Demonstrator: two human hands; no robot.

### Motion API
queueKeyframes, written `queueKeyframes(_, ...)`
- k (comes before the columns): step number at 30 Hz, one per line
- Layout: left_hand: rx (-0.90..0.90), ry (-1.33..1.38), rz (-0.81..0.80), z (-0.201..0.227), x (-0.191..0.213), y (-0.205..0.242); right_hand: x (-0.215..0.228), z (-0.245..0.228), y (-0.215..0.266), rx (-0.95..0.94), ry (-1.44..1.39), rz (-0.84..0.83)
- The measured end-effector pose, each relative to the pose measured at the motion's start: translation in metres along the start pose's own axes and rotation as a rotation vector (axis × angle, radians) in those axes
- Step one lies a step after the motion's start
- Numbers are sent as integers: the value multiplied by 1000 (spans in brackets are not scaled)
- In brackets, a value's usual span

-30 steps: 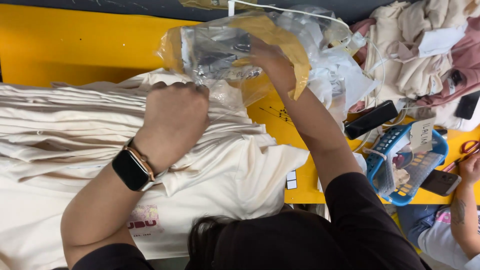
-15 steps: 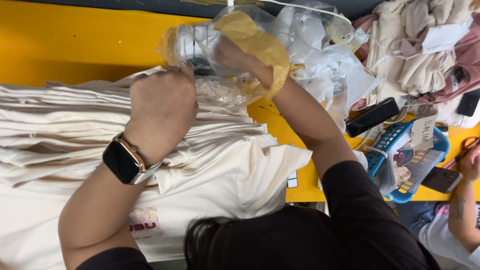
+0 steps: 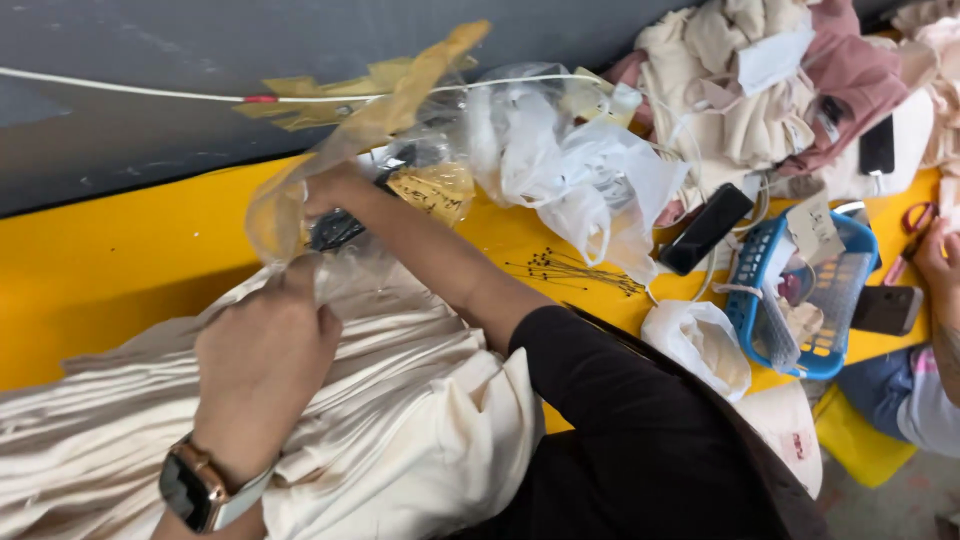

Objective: The person attaches tags to a stack of cream-colored t-shirts on a yellow table. They pick up a tag, thread a black plastic fastener through the tag and the shirt's collar, and then place the tagged shirt onto a separate pile. This process is repeated for multiple shirts.

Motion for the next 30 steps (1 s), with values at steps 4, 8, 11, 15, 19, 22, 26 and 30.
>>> queueKeyframes(4, 59, -83, -82, -4, -2, 1, 2, -5, 5, 10, -37, -173)
queueKeyframes(8, 91, -184, -75, -9, -7, -2, 16, -17, 18, 91, 47, -217)
queueKeyframes(11, 124, -151, -115, -14, -12, -5, 31, -25, 30, 154, 131, -242)
queueKeyframes(15, 133, -69, -140, -20, 0, -8, 26, -34, 20, 215, 215, -272)
queueKeyframes(19, 174, -80, 58, -41, -3, -18, 102, -66, 159, -229, -28, -152)
queueKeyframes(22, 156, -65, 57, -53, -1, -28, 67, -41, 140, -192, -293, 224)
queueKeyframes(26, 104, -65, 108, -75, -13, -46, 75, -29, 280, 397, -271, 769)
queueKeyframes(30, -64, -25, 63, -108, -54, -96, 42, 28, 386, 360, -354, 1044)
Point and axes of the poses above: each hand's wrist, its own y-axis away from the middle knuckle, its own x-axis out of the back of the hand, z = x × y, the point moved 4 cm from there along -y, towards the middle knuckle, and after that the axes turned 13 degrees about -z, right-handed, at the moved point
